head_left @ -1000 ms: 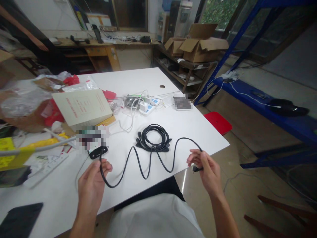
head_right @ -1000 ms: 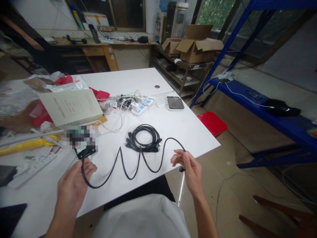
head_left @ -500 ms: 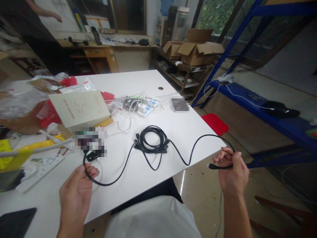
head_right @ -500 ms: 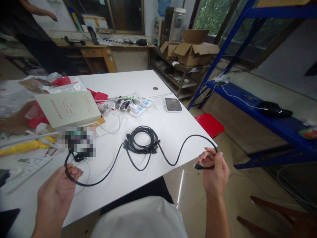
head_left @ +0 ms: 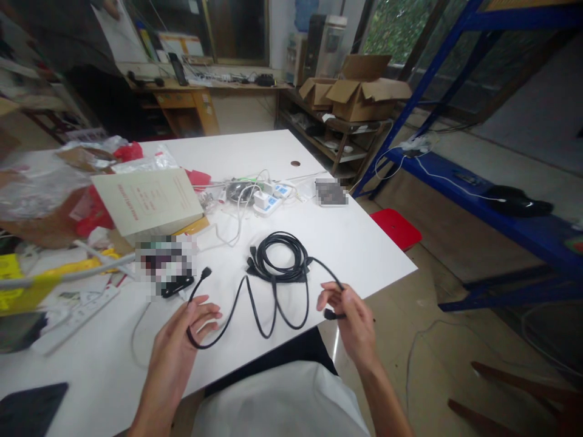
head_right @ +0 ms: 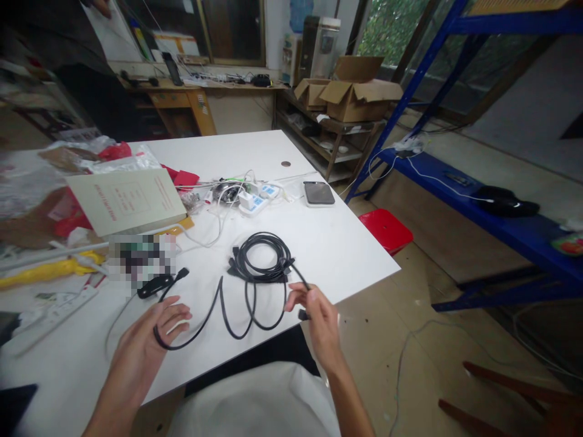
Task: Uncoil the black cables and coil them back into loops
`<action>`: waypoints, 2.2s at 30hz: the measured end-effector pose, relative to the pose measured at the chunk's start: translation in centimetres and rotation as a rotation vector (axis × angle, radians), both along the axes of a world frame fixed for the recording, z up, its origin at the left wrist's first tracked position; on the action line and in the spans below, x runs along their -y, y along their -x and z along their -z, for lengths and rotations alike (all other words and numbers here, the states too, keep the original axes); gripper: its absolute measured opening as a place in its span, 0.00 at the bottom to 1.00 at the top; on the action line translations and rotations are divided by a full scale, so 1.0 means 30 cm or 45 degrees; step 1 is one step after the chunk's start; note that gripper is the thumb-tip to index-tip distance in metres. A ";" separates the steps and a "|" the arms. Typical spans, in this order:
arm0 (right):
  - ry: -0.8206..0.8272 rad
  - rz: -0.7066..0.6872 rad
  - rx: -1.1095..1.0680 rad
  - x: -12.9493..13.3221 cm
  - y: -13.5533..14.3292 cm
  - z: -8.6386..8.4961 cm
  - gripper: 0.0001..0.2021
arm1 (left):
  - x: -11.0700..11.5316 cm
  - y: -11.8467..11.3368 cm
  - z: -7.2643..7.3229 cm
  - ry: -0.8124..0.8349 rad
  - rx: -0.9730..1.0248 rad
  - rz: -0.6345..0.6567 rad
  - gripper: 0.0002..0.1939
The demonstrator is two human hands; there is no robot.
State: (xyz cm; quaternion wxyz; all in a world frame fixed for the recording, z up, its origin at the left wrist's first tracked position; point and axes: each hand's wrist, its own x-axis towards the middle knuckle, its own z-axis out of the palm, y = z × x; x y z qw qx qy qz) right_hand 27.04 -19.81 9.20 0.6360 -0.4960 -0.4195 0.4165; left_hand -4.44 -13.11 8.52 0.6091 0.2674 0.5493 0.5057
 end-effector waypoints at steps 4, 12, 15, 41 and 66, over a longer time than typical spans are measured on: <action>-0.026 -0.370 0.245 -0.006 0.134 -0.020 0.19 | 0.020 -0.060 0.001 0.090 0.104 0.195 0.33; -0.319 -0.703 1.072 -0.010 0.243 -0.015 0.11 | 0.027 -0.140 -0.031 0.158 0.499 0.168 0.24; -0.436 -0.637 1.252 -0.015 0.248 -0.008 0.10 | 0.035 -0.179 -0.075 0.098 0.612 0.150 0.24; -0.564 -0.238 1.753 -0.207 0.012 0.084 0.23 | -0.280 -0.358 0.039 -0.483 -0.153 0.603 0.20; -0.356 -0.270 1.873 -0.338 0.040 0.321 0.09 | -0.398 -0.421 0.269 -0.948 -1.131 0.460 0.36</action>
